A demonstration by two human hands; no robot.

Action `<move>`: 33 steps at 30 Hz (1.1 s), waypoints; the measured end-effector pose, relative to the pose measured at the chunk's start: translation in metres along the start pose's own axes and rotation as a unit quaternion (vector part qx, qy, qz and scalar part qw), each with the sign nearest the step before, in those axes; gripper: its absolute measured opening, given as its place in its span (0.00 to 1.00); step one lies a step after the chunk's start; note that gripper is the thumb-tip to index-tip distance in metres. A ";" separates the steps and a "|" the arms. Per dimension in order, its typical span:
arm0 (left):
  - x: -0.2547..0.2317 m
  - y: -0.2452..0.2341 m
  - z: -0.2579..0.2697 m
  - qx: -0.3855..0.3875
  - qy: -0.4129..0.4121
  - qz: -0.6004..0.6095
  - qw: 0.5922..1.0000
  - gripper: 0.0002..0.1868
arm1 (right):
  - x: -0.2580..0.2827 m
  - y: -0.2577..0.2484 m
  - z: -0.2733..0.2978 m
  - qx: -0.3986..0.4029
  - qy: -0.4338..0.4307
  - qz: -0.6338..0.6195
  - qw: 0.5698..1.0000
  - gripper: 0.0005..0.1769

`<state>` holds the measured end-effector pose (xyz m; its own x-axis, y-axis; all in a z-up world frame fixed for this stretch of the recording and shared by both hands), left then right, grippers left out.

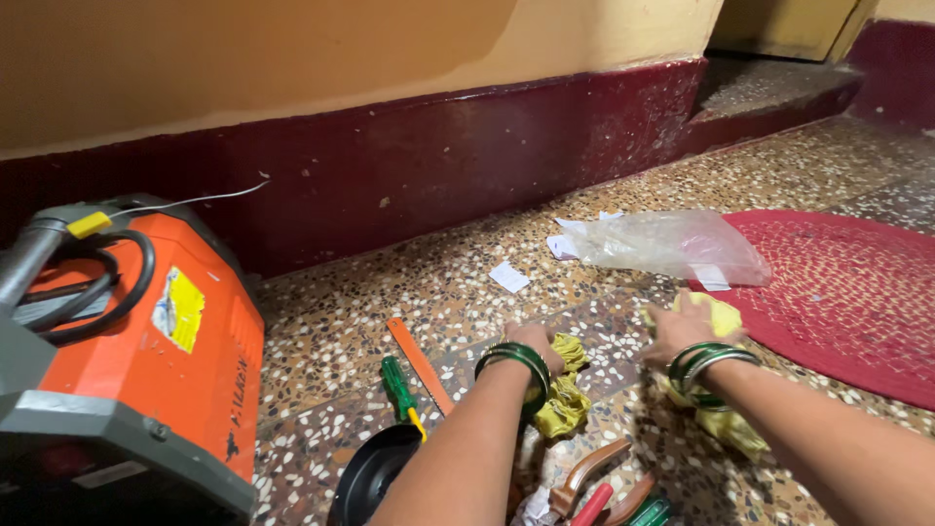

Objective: The person sits on the floor and organizes a collection of tools, including pliers, wrenches, and screwdrivers, into a neat row. They also wipe a portable generator with a yellow cloth and arrange the cloth and other items on the floor.

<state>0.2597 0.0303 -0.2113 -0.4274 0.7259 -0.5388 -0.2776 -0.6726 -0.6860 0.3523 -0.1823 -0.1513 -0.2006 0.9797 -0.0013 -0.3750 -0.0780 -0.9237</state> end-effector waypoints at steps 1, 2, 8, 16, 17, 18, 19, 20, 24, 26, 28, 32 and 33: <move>-0.002 0.010 0.000 0.006 0.019 -0.027 0.999 0.31 | 0.013 0.004 0.001 0.009 -0.027 0.001 1.000 0.56; -0.007 0.015 0.000 0.012 0.038 -0.054 0.998 0.30 | 0.025 0.007 0.002 0.017 -0.053 0.002 0.998 0.61; 0.027 0.032 0.030 0.067 -0.076 0.009 0.995 0.33 | 0.063 0.021 0.027 0.020 -0.142 0.014 0.990 0.74; 0.021 -0.003 0.022 -0.021 -0.028 0.101 0.994 0.22 | 0.103 0.017 0.034 -0.013 -0.317 -0.077 0.945 0.76; 0.017 -0.010 0.024 -0.038 -0.010 0.142 0.989 0.21 | 0.110 0.015 0.037 -0.020 -0.341 -0.096 0.935 0.76; 0.011 -0.007 0.025 -0.009 0.015 0.234 0.972 0.19 | 0.112 0.011 0.040 -0.031 -0.353 -0.127 0.926 0.73; 0.003 -0.009 0.026 0.018 0.040 0.323 0.945 0.18 | 0.115 0.005 0.043 -0.041 -0.366 -0.156 0.916 0.69; -0.003 -0.016 0.027 0.018 0.042 0.361 0.932 0.17 | 0.120 -0.002 0.047 -0.051 -0.379 -0.186 0.905 0.66; -0.013 -0.042 0.029 0.015 0.065 0.439 0.896 0.15 | 0.112 -0.021 0.040 -0.065 -0.299 -0.167 0.937 0.49; -0.005 -0.054 0.027 -0.009 0.068 0.423 0.904 0.16 | 0.104 -0.028 0.039 -0.092 -0.266 -0.091 0.955 0.45; 0.008 -0.067 0.024 -0.053 0.055 0.385 0.920 0.18 | 0.083 -0.030 0.036 -0.086 -0.221 -0.051 0.970 0.46; 0.026 -0.077 0.027 -0.043 0.040 0.303 0.951 0.22 | 0.019 -0.039 0.042 -0.085 -0.094 0.049 0.991 0.37; 0.030 -0.082 0.031 -0.039 0.036 0.260 0.964 0.24 | 0.007 -0.038 0.045 -0.069 -0.047 0.073 0.994 0.32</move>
<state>0.2428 0.1027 -0.1555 -0.4304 0.3042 -0.8499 0.0239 -0.9373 -0.3476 0.3249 -0.1803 -0.0988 -0.3303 0.9376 -0.1083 -0.2100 -0.1848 -0.9601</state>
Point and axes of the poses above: each hand's wrist, its own z-axis away from the middle knuckle, its own y-axis out of the palm, x = y × z, the point moved 10 cm from there along -z, towards the middle knuckle, and after that the axes turned 10 degrees about x, right-handed, at the moved point
